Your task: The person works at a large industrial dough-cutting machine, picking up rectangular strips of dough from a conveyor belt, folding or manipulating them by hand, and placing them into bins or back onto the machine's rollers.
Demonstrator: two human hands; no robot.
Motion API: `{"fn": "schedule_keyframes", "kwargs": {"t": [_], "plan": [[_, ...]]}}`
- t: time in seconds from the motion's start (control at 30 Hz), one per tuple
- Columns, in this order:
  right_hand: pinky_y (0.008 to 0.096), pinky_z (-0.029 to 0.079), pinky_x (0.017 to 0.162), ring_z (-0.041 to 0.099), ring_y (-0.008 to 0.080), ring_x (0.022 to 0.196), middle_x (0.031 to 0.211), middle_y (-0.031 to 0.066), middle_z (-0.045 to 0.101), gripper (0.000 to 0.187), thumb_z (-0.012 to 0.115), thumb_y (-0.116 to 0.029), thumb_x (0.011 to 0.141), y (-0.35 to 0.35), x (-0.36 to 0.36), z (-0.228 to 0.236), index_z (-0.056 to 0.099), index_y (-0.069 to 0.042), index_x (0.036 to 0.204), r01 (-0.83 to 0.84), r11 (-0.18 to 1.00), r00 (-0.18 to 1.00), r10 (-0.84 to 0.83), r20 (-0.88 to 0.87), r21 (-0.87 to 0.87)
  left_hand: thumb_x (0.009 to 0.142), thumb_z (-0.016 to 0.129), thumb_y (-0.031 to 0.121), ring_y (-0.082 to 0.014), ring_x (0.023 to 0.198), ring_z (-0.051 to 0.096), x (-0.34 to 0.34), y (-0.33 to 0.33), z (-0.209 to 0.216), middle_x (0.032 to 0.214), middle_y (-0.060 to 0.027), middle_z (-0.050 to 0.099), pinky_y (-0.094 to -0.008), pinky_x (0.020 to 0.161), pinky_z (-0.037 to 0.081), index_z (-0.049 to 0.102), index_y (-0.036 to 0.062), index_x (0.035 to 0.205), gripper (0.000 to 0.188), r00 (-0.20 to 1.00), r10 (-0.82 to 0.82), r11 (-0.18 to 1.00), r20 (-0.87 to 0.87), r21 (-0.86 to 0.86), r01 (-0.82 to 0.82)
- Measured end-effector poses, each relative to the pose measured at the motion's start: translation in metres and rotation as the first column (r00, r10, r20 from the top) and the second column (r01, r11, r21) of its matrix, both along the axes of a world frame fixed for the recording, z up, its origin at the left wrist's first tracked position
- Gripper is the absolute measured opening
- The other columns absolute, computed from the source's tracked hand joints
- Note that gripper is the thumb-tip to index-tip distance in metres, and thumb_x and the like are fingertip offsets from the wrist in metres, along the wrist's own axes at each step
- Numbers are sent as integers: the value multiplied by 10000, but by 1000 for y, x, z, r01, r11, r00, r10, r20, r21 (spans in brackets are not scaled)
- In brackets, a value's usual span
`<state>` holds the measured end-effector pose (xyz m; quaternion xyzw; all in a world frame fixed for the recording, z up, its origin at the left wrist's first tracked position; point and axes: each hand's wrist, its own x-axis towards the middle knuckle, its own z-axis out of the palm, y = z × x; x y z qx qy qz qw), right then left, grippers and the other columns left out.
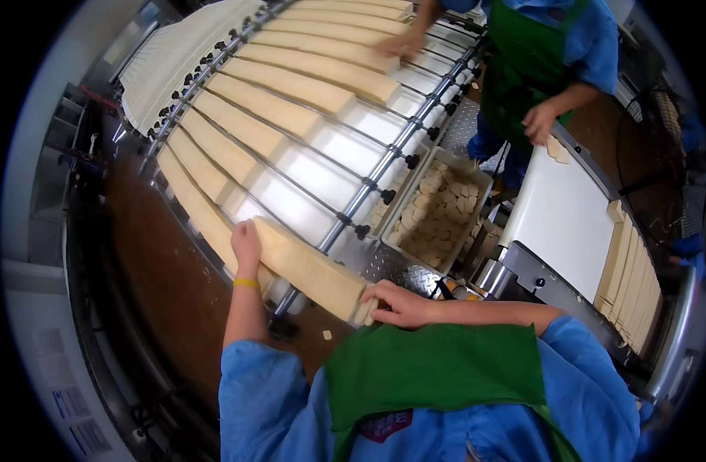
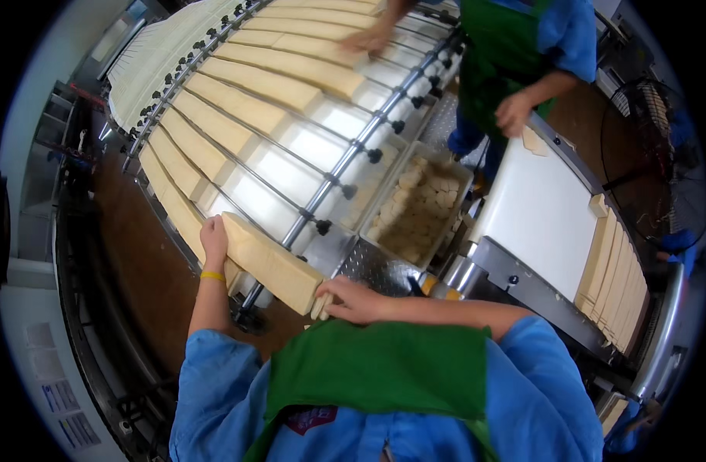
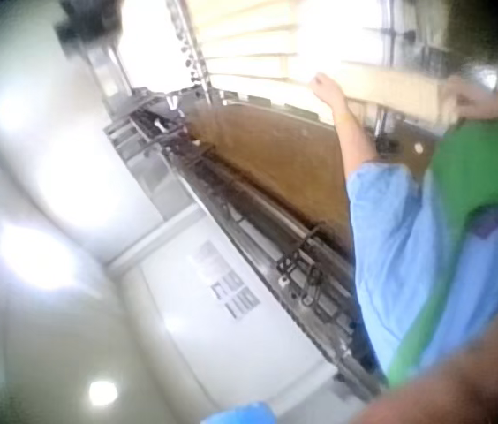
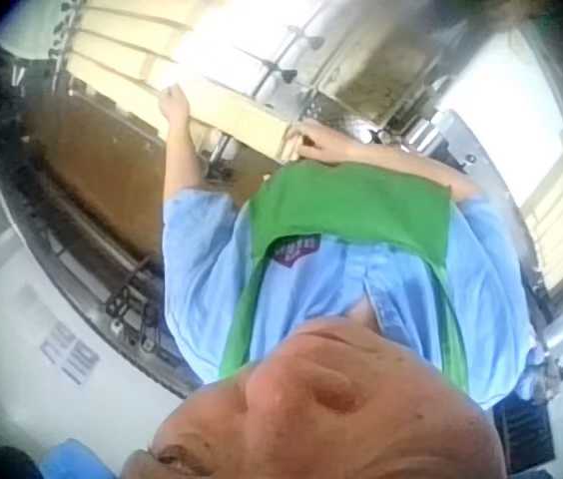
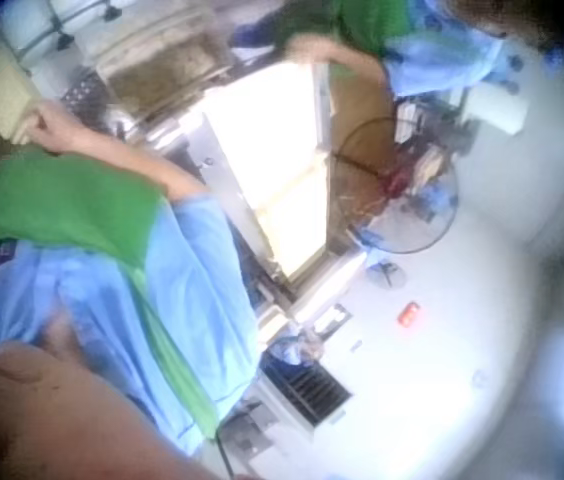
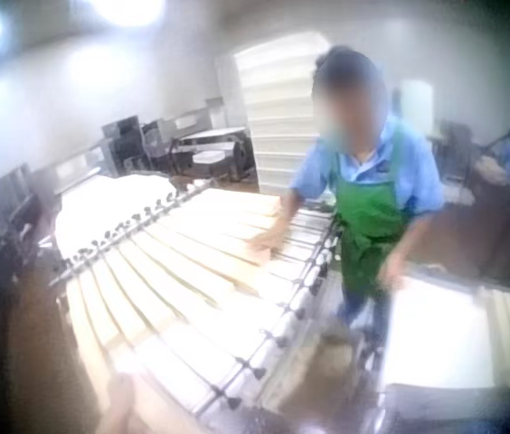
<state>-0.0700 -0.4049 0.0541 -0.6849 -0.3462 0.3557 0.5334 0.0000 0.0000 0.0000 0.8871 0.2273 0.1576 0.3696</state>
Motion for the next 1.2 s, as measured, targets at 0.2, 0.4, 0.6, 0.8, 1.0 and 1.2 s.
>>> {"fn": "schedule_keyframes", "kwargs": {"t": [0.2, 0.4, 0.6, 0.8, 1.0, 1.2], "plan": [[334, 420, 878, 499, 248, 1000, 1053, 132, 519, 369, 593, -192, 855, 94, -2, 20, 505, -58, 1187, 86, 995, 993, -81, -89, 58, 944, 412, 276, -468, 883, 541, 36, 66, 36, 902, -278, 596, -504, 752, 431, 526, -18, 887, 320, 976, -178, 910, -128, 356, 213], [300, 456, 771, 524, 168, 862, 1071, 100, 522, 366, 613, -168, 842, 113, 2, 4, 515, -59, 1177, 269, 962, 935, -271, -230, -41, 902, 490, 275, -425, 953, 565, 45, 58, 36, 975, -276, 601, -461, 833, 449, 540, -36, 995, 329, 965, -120, 978, -234, 141, 156], [308, 463, 808, 553, 184, 932, 1070, 124, 573, 432, 615, -169, 842, 176, 24, -8, 513, -14, 1232, 242, 970, 947, -234, -218, 7, 849, 575, 179, -378, 1126, 499, 28, 82, 25, 1146, -229, 566, -423, 964, 395, 551, -19, 1126, 342, 983, -118, 823, 142, 568, 17], [268, 490, 782, 611, 147, 930, 1124, 84, 620, 352, 533, -229, 926, 163, 43, -3, 567, -27, 1213, 233, 968, 863, -250, -438, -92, 853, 586, 104, -311, 1043, 556, 13, 20, 64, 1070, -168, 614, -376, 921, 429, 622, -15, 1010, 200, 938, -301, 942, 173, 206, 264], [235, 461, 579, 570, 103, 556, 817, 52, 650, 232, 593, -235, 892, 46, 45, 5, 655, -36, 995, 393, 910, 736, -395, -550, -129, 883, 562, 80, -217, 839, 620, -20, -73, 65, 884, -118, 661, -310, 793, 479, 650, -14, 919, 133, 857, -491, 839, 157, -178, 513], [278, 502, 750, 615, 147, 857, 1040, 96, 615, 300, 570, -196, 912, -92, 13, -47, 563, -17, 1151, 780, 588, 429, -751, -501, -214, 884, 558, 71, -184, 816, 630, -25, -166, 60, 875, -101, 667, -292, 781, 483, 642, -18, 915, 126, 747, -647, 704, 149, -260, 661]]}}
